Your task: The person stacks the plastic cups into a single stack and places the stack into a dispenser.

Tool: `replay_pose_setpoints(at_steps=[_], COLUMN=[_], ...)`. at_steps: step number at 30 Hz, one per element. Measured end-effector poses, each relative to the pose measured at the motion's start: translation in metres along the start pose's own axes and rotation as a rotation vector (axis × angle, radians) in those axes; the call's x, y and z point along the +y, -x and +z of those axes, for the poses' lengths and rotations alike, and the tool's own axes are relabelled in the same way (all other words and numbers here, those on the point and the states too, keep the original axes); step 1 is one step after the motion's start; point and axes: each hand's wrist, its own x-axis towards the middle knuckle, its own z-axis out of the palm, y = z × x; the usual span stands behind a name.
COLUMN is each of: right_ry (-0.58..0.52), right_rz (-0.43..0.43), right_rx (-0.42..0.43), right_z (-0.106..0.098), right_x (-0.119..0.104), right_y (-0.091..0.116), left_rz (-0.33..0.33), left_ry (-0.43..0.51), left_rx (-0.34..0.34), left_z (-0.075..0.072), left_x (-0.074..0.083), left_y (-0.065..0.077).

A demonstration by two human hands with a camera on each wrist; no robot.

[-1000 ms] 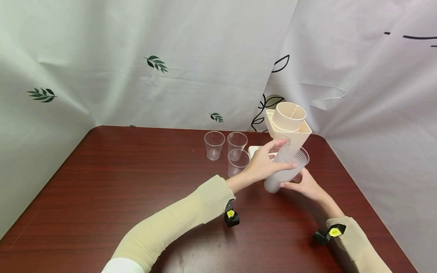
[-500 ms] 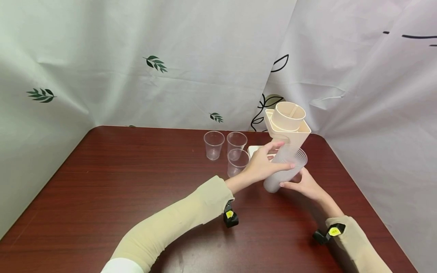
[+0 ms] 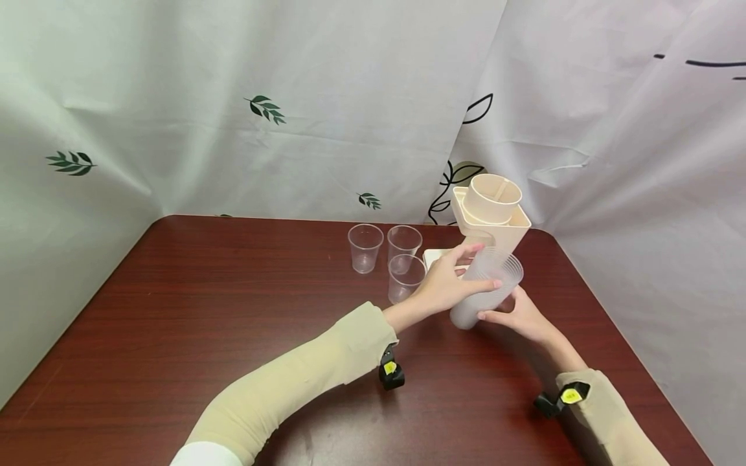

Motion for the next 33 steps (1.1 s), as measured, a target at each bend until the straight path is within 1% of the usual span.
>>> replay_pose_setpoints(at_steps=[5,9,12,15,21,23,28,31,33], right_ry=[-0.009,-0.014,-0.011,-0.006,0.005,0.01,0.024,0.026,0.024], right_rz=[0.0,0.0,-0.011,-0.013,0.011,0.021,0.026,0.026,0.024], right_rx=[-0.003,-0.004,-0.006,0.0,0.015,0.017,0.013,0.015,0.016], right_z=[0.001,0.002,0.002,0.001,0.001,0.001,0.001,0.0,0.0], right_x=[0.0,0.0,0.001,0.002,0.0,-0.001,-0.001,-0.001,-0.001], right_y=[0.0,0.0,0.0,0.0,0.0,0.0,0.0,0.0,0.0], left_rz=[0.006,0.011,0.021,0.05,0.117,0.119,0.106,0.12,0.125], left_ry=[0.009,0.013,0.012,0.025,0.03,0.018,0.033,0.049,0.035], left_rx=[0.006,0.026,0.048,0.064,0.106,0.129,0.187,0.223,0.253], left_z=[-0.001,-0.004,-0.007,-0.012,-0.025,-0.031,-0.046,-0.057,-0.065], left_x=[-0.002,-0.004,-0.005,-0.004,-0.003,-0.003,-0.004,-0.007,-0.01], left_y=[0.001,0.002,0.003,0.003,0.003,0.003,0.007,0.009,0.01])
